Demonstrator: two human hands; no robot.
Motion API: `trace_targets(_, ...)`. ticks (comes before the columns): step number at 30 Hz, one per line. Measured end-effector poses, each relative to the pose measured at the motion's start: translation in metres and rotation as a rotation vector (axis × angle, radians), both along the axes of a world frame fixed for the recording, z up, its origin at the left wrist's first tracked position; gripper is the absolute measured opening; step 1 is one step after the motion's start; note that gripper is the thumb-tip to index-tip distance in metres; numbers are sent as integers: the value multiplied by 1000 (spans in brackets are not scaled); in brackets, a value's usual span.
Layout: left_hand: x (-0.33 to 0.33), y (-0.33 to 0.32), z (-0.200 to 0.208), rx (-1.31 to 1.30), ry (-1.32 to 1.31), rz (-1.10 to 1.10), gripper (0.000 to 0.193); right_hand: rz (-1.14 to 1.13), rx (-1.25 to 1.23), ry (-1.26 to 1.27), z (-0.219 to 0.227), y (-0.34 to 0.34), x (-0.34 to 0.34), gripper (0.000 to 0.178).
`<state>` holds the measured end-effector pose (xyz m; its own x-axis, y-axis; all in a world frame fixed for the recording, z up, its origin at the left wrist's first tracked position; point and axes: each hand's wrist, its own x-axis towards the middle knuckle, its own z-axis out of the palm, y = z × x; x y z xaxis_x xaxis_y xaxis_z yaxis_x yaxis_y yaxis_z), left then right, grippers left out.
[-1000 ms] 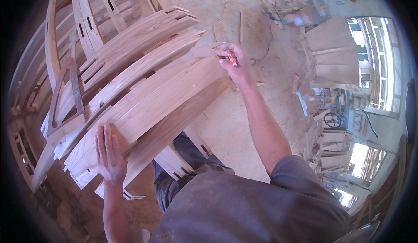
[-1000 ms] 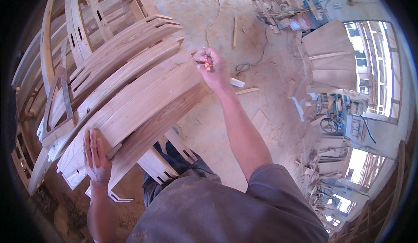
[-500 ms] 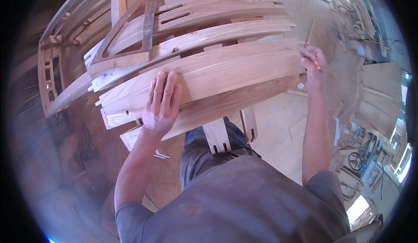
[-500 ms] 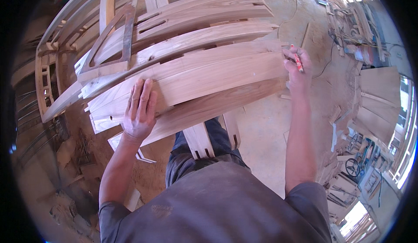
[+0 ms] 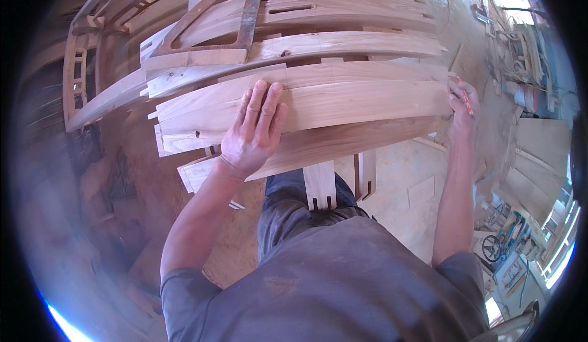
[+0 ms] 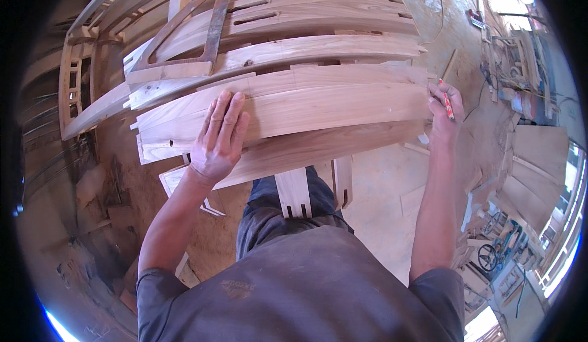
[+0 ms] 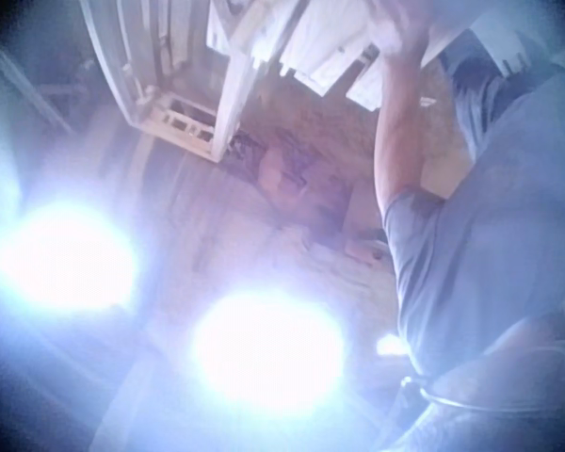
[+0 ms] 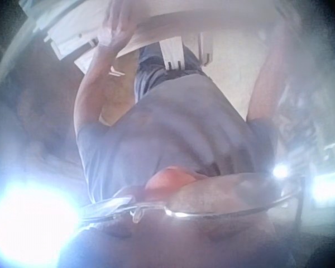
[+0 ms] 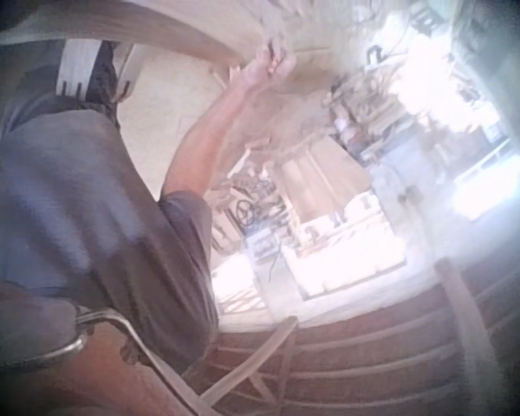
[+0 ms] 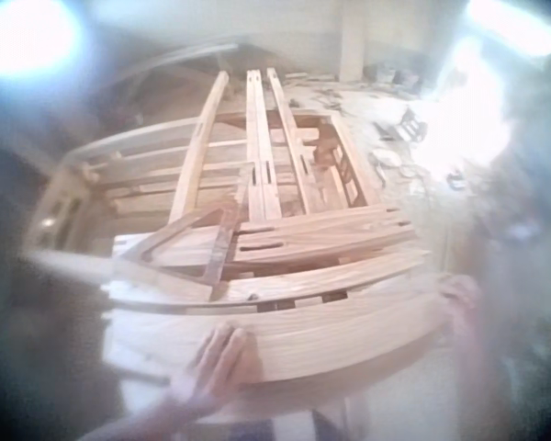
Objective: The person marks wooden planks with a pencil and square, then moves to a planer to smooth a plank. The person handles multiple planks, marking them individually and using a planer to finish one piece.
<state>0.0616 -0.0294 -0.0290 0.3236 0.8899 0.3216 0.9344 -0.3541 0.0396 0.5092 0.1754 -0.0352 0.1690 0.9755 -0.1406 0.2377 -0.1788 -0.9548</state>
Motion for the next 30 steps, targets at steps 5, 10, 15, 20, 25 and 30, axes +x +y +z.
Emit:
trace_targets(5, -2, -3, -4, 17, 12, 4, 28, -7, 32, 21, -5, -1, 0, 38)
trace_targets(10, -2, -3, -5, 20, 2, 3, 28, -10, 27, 45, -7, 1, 2, 38)
trace_targets(15, -1, 0, -2, 6, -14, -8, 26, -14, 41, 46, -8, 0, 5, 37)
trace_targets(20, -2, -3, -4, -2, -13, 1, 28, -12, 56, 43, -12, 1, 4, 35)
trace_targets(25, 0, -8, -8, -3, 72, 26, 39, 268, 280, -466, -13, 2, 23, 34)
trace_targets(30, -1, -4, -5, 42, 36, 31, 37, 113, 107, -71, -34, 8, 39, 45)
